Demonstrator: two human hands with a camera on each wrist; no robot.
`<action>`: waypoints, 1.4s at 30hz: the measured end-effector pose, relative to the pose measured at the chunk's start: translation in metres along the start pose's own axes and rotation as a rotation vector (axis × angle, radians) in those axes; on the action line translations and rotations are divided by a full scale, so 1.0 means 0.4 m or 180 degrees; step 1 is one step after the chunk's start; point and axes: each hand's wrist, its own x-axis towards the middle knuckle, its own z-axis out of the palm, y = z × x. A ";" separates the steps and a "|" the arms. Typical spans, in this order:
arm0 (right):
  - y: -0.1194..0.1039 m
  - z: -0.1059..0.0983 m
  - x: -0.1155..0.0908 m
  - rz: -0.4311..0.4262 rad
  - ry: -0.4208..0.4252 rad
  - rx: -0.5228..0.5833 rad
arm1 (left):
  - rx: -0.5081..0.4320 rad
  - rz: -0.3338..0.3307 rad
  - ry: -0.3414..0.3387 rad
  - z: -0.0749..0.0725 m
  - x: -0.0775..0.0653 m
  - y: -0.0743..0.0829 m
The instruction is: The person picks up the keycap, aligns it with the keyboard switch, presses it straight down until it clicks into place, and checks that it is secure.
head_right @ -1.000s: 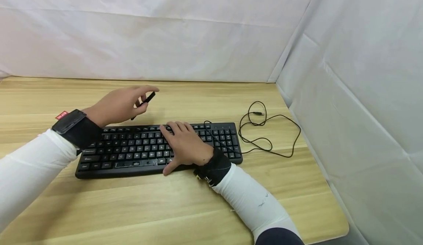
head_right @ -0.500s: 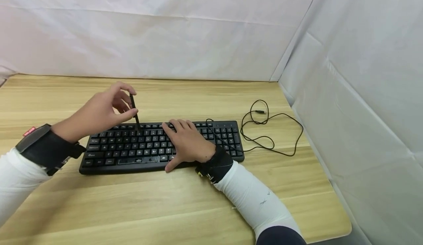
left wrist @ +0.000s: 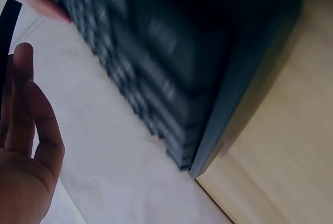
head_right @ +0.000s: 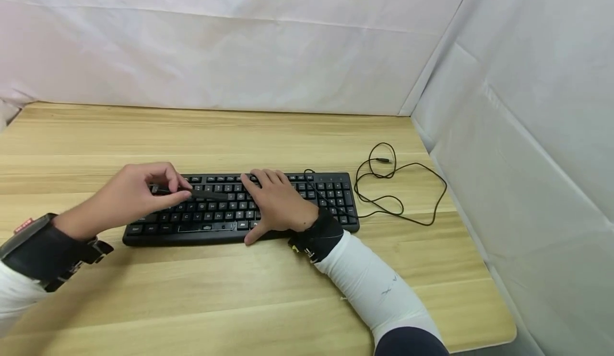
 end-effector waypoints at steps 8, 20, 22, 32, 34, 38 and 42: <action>0.000 -0.007 0.002 0.0001 -0.0050 -0.0008 | 0.0196 0.0181 -0.0125 0.041 -0.021 -0.015; -0.007 0.001 0.003 0.0033 -0.0061 0.0042 | 0.1089 0.0702 -0.0110 0.076 -0.047 -0.026; -0.009 0.002 0.004 0.0026 -0.0073 0.0045 | 0.1225 0.0771 -0.0131 0.079 -0.050 -0.020; -0.002 -0.004 0.002 0.0018 0.0007 0.0034 | 0.1501 0.1194 -0.0195 0.088 -0.053 0.009; 0.000 -0.003 -0.001 0.0035 0.0002 0.0042 | 0.1510 0.1210 -0.0196 0.092 -0.052 0.015; 0.002 -0.002 -0.003 0.0040 0.0029 0.0048 | 0.1546 0.1171 -0.0202 0.097 -0.050 0.020; 0.001 -0.001 0.000 0.0032 0.0021 0.0001 | 0.1576 0.1116 -0.0191 0.100 -0.054 0.019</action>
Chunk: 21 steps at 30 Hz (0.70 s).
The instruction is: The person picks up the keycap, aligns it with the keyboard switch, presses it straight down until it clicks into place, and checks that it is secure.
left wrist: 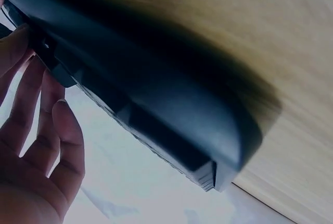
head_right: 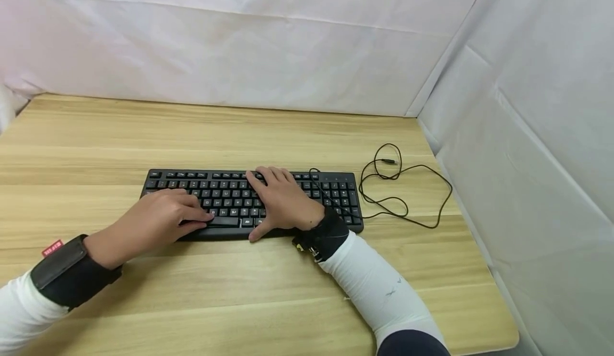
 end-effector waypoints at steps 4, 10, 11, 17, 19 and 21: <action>0.000 0.002 0.002 0.0005 -0.0018 -0.0013 | 0.0021 -0.0067 0.0012 0.005 -0.005 0.005; 0.000 0.004 0.001 -0.0027 -0.0003 0.0026 | 0.0195 -0.0104 0.0125 0.019 -0.016 0.019; 0.000 0.005 0.001 -0.0042 -0.0004 0.0034 | 0.0227 -0.0091 0.0137 0.021 -0.018 0.022; 0.002 0.006 0.001 -0.0065 -0.0020 0.0011 | 0.0354 0.0002 0.0164 0.020 -0.020 0.035; 0.003 0.005 0.002 -0.0047 0.0003 -0.0009 | 0.0356 -0.0017 0.0145 0.016 -0.016 0.034; 0.004 0.006 0.001 -0.0044 0.0024 -0.0016 | 0.0342 -0.0041 0.0095 0.012 -0.013 0.034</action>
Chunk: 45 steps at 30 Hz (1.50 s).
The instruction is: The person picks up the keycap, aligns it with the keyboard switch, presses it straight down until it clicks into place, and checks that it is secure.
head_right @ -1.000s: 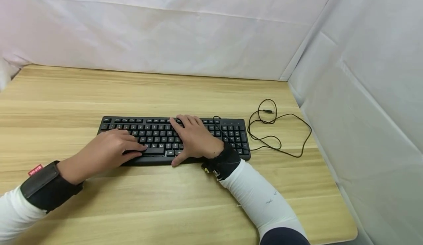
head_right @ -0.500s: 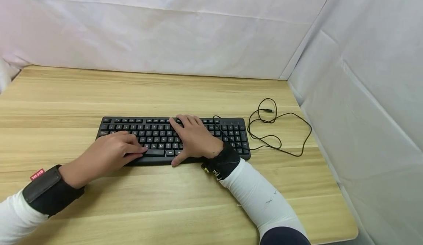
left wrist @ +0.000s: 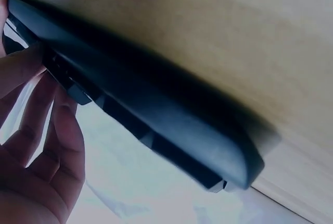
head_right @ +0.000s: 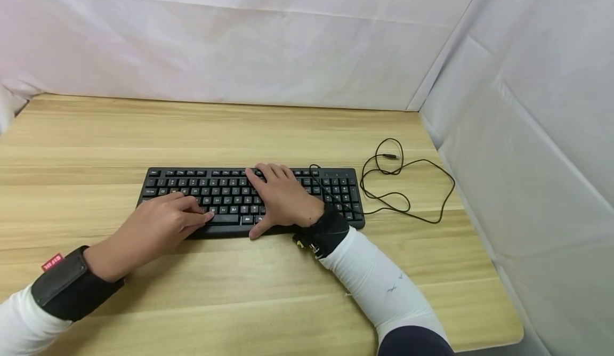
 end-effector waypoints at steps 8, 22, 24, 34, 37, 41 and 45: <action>0.001 -0.003 -0.015 -0.0043 -0.0030 0.0005 | 0.0026 -0.0017 -0.0105 0.001 0.007 0.011; 0.009 -0.009 -0.031 0.0079 -0.0076 0.0079 | -0.0047 0.0097 0.0016 -0.002 0.013 0.008; 0.009 -0.010 -0.032 0.0086 -0.0080 0.0076 | -0.0065 0.0099 0.0012 0.000 0.014 0.009; 0.005 -0.014 -0.028 0.0118 -0.0106 0.0072 | -0.0011 0.0087 -0.0091 0.003 0.018 0.011; 0.005 -0.015 -0.029 0.0132 -0.0125 0.0074 | 0.0066 0.0217 -0.0129 0.001 0.020 0.013; 0.006 -0.015 -0.031 0.0151 -0.0137 0.0056 | 0.0183 0.0362 -0.0272 -0.003 0.023 0.019; 0.009 -0.012 -0.030 0.0144 -0.0134 0.0048 | 0.0267 0.0375 -0.0441 0.000 0.026 0.028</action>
